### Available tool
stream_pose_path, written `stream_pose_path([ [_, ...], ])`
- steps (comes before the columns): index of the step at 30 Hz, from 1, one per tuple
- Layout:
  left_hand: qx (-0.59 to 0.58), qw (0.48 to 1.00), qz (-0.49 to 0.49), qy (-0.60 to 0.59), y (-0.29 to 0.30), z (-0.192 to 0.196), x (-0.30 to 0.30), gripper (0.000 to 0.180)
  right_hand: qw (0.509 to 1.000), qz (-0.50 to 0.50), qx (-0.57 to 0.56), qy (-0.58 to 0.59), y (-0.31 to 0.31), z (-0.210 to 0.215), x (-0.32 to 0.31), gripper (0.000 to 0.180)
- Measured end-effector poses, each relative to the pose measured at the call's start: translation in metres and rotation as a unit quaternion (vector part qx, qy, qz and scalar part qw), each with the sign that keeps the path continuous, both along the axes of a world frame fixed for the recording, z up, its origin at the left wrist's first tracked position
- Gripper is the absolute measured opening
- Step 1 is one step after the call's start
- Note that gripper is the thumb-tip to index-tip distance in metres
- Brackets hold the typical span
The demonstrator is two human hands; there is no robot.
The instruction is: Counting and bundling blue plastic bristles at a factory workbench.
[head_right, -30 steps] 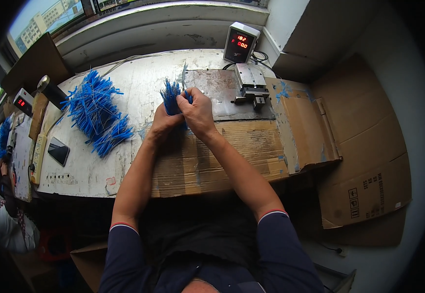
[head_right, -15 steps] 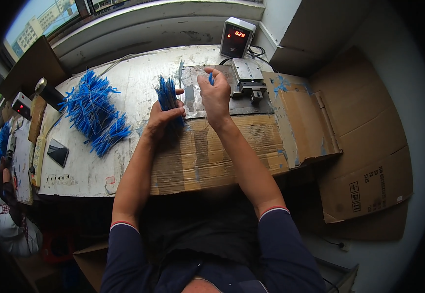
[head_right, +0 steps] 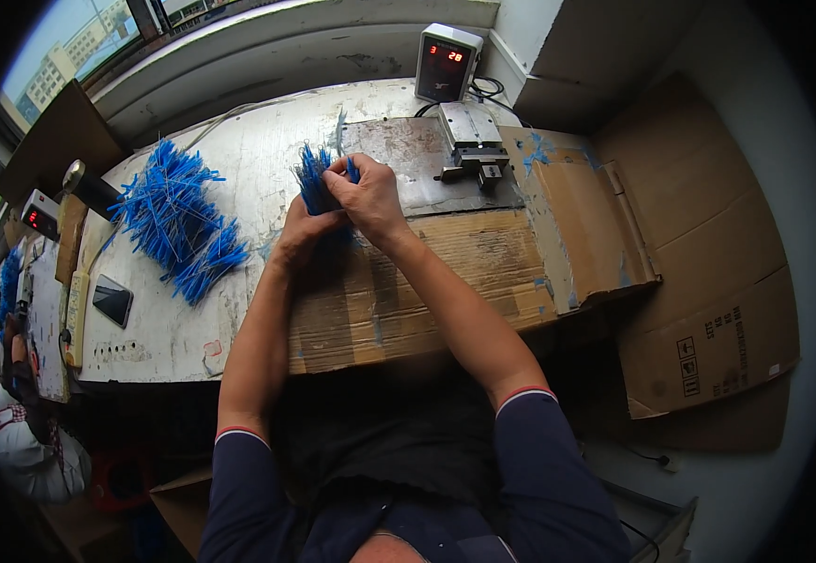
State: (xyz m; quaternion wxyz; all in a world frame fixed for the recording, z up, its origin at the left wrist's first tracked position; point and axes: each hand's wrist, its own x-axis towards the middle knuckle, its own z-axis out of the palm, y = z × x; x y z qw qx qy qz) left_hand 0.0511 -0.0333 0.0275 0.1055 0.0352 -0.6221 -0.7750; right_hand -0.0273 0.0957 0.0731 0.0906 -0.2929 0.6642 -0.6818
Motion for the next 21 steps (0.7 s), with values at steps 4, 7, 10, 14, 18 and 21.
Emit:
stream_pose_path([
  [4, -0.009, 1.000, -0.013, -0.005, 0.000, -0.002, -0.002, 0.048, 1.000, -0.015, 0.008, 0.016, 0.000, -0.002, -0.001, 0.016],
  [7, 0.002, 1.000, 0.001, 0.004, 0.007, 0.003, -0.001, 0.039, 1.000, -0.005, -0.030, -0.009, 0.002, -0.001, -0.002, 0.009],
  [10, 0.017, 1.000, -0.015, -0.010, 0.000, 0.000, 0.002, 0.042, 0.993, 0.006, -0.086, -0.080, 0.000, 0.010, 0.006, 0.007],
  [14, 0.025, 1.000, -0.005, 0.010, 0.007, 0.008, 0.001, 0.048, 0.992, -0.051, -0.100, -0.060, 0.005, 0.014, -0.001, 0.008],
  [18, 0.011, 1.000, -0.008, 0.014, 0.004, 0.005, -0.001, 0.053, 0.990, -0.072, -0.120, -0.002, 0.003, 0.019, -0.009, 0.011],
  [21, -0.015, 1.000, -0.019, 0.005, 0.000, -0.002, -0.004, 0.056, 0.984, -0.088, -0.158, 0.010, 0.006, 0.029, -0.019, 0.010],
])
